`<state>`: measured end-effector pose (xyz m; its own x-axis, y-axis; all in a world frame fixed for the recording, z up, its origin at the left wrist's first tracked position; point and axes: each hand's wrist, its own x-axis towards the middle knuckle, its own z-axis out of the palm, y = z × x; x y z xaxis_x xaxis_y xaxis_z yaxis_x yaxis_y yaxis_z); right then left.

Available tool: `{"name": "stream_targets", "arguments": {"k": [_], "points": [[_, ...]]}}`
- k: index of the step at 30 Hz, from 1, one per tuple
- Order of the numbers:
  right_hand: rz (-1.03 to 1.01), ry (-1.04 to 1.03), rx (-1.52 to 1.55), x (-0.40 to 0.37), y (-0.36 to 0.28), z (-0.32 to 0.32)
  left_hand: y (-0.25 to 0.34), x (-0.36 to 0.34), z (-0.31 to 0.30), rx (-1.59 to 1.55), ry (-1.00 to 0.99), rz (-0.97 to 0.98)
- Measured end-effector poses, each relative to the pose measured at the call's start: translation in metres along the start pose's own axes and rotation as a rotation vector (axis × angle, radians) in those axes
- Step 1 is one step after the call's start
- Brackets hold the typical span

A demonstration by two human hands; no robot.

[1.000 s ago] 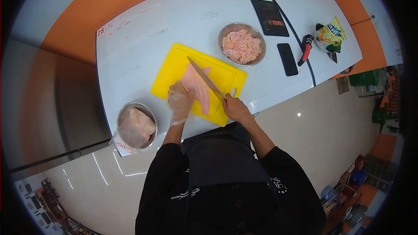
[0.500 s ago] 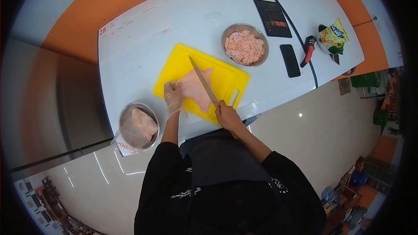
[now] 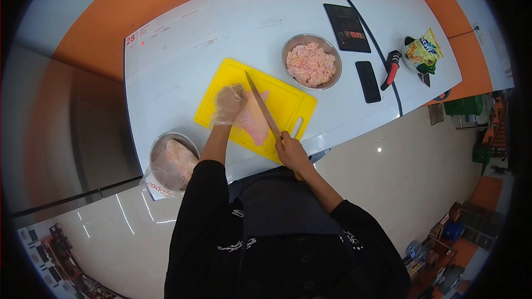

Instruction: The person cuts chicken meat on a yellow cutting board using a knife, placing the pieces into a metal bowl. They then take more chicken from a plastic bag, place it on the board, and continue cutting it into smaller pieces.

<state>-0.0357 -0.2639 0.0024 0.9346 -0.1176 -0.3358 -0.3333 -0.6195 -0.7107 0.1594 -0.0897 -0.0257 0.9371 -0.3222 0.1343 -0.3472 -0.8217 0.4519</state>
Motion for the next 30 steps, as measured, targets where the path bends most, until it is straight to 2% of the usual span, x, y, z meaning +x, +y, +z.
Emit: {"name": "stream_targets", "arguments": {"k": [1,4,7,10,13,16,19,22,24,30], "points": [[0.009,-0.005,0.0,-0.001,-0.001,0.0,-0.003,0.003,0.002,-0.024,-0.025,0.0],[-0.032,0.012,0.012,-0.002,0.004,0.003,-0.018,0.006,0.007,-0.175,0.121,-0.023],[-0.012,-0.005,-0.015,-0.001,0.002,0.001,-0.029,0.013,0.014,-0.242,0.372,-0.104],[0.016,-0.04,-0.077,0.001,0.0,-0.003,-0.033,0.004,0.005,-0.236,0.452,-0.164],[-0.011,-0.029,-0.128,0.007,-0.006,-0.006,-0.026,-0.025,-0.007,-0.174,0.269,0.0],[-0.116,-0.006,-0.119,0.017,-0.024,-0.001,-0.03,-0.049,0.0,-0.124,0.297,0.037],[-0.148,0.006,-0.22,0.044,-0.049,0.01,-0.028,-0.049,0.001,-0.054,0.326,-0.053],[-0.121,0.042,-0.22,0.072,-0.071,0.023,-0.027,-0.039,0.003,-0.095,0.31,-0.061],[-0.12,0.055,-0.254,0.089,-0.074,0.034,-0.038,-0.032,0.018,-0.151,0.289,-0.131],[-0.056,0.038,-0.258,0.079,-0.081,0.043,-0.046,-0.028,0.03,-0.16,0.294,-0.187]]}}
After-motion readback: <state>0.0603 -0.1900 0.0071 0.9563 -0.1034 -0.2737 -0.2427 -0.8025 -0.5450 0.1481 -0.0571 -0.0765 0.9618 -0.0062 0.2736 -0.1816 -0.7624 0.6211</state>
